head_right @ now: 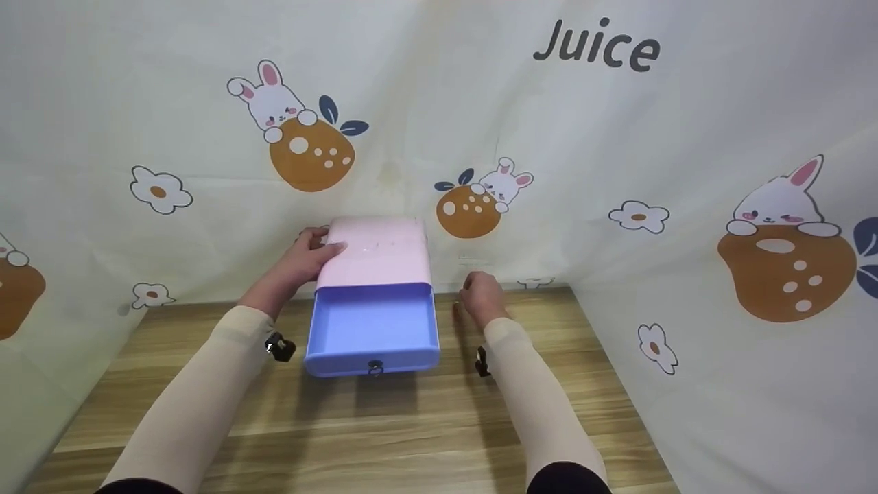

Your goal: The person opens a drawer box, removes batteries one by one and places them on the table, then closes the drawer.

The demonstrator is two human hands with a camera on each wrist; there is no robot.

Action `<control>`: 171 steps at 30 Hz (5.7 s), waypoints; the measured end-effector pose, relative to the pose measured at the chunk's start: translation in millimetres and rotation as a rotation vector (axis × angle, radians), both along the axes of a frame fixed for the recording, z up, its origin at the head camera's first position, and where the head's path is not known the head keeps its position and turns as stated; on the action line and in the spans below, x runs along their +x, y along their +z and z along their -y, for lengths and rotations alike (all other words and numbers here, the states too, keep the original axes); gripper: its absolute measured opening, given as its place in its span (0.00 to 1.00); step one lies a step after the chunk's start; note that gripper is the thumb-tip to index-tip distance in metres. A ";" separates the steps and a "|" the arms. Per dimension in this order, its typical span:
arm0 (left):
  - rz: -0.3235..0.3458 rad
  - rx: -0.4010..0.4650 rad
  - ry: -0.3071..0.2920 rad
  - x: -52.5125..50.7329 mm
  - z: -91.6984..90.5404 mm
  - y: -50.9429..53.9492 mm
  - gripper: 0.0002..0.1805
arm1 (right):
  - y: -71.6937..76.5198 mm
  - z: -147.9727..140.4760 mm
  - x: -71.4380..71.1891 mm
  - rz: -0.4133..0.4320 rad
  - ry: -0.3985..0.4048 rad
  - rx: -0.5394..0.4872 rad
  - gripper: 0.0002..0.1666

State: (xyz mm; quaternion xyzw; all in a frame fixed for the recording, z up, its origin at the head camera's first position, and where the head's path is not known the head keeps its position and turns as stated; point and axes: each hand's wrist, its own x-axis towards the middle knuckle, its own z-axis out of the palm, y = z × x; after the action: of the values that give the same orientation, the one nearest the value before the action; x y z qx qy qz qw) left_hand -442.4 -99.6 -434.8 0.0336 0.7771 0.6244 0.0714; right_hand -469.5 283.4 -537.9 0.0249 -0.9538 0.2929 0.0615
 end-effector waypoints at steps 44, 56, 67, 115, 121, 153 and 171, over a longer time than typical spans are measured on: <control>-0.006 0.001 0.002 -1.4 -0.2 -0.6 0.48 | -38.7 0.5 -13.1 0.092 -0.137 -0.205 0.07; -0.012 -0.012 0.006 -0.1 0.7 0.8 0.48 | -40.5 5.6 -16.8 0.117 -0.152 -0.227 0.08; -0.009 -0.009 0.013 -0.7 -1.3 -1.1 0.47 | -80.4 -11.7 -47.4 -0.017 -0.087 -0.106 0.07; -0.004 -0.002 -0.004 0.9 0.1 -1.6 0.48 | -18.3 -5.6 18.2 0.047 -0.035 -0.255 0.15; -0.009 0.003 -0.001 -1.1 2.3 -1.9 0.49 | 7.6 3.5 43.8 -0.065 0.036 -0.200 0.16; -0.008 0.005 -0.001 -3.2 -0.5 -5.0 0.49 | 86.3 44.7 219.4 -0.717 0.455 -0.144 0.06; 0.008 -0.019 0.001 -1.4 1.3 -2.6 0.50 | 42.1 80.6 246.1 -0.578 0.600 0.077 0.16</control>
State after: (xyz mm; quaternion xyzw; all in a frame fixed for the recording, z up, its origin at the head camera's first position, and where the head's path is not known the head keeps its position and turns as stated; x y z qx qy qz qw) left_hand -443.8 -100.9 -437.5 0.0299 0.7827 0.6172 0.0746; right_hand -223.5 202.8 -495.8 0.3854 -0.8579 0.2430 0.2375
